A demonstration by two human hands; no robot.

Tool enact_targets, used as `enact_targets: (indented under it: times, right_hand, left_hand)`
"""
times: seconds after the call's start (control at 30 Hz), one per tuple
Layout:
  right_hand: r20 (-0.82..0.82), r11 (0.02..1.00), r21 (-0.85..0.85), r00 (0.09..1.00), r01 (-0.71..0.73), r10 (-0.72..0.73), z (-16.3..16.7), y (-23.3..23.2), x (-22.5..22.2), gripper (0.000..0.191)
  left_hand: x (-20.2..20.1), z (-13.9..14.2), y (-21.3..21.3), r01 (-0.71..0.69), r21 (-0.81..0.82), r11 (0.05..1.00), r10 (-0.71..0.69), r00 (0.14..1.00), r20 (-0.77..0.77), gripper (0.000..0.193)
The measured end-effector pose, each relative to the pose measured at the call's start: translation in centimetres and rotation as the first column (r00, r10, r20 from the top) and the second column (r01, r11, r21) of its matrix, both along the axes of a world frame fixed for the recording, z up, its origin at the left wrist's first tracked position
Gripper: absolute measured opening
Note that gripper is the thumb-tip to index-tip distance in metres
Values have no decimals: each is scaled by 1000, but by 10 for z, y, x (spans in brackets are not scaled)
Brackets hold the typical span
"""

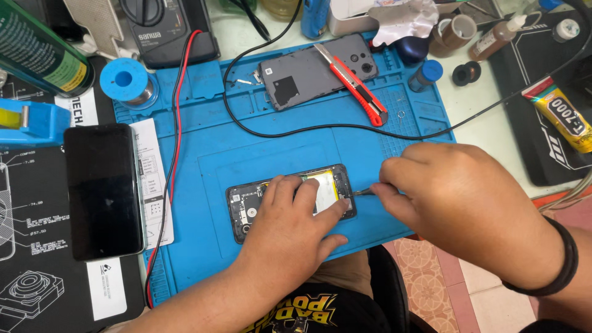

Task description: The person uses a metal pick to pry and separate the screen from the smartphone frame, then uses a SIM ejector tool to open the SIM tray. The phone remains partially disassembled on the workbench.

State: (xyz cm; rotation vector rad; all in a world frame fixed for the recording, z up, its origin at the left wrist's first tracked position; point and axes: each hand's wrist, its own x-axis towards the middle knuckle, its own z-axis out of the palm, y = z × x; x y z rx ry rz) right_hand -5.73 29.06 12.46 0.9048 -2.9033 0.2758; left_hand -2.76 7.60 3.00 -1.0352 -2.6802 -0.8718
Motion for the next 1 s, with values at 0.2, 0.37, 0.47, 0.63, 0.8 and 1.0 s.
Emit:
enact_targets:
  times: [0.2,0.37,0.47,0.63,0.8,1.0]
  right_hand:
    - [15,970,226,996,-92,91,-1,-7,1,28]
    - [146,888,432,984,-158,104,6,-12,-1,17]
    - [83,910,263,947,-321,310,14,-7,-9,27]
    - [152,946,242,971,-216,183,14,-4,-10,32]
    - [250,847,514,968,-136,3,13,-6,-8,30]
    - [248,901,420,969,-109,2,14,-3,-9,34]
  left_hand:
    - [1,-4,-1,-6,18,1000,6,1000,4,52]
    - [1,-4,-2,-5,14,1000,5,1000,6,54]
    - [2,-5,-3,-4,48,999,5,1000,-12,61]
    - [4,-7,-4,-9,35,999,10,1000,-29,65]
    - [5,-7,-7,-1,17,1000,1,1000,-14,65]
    - [2,-7,-6,-1,25,1000,1,1000,-9,65]
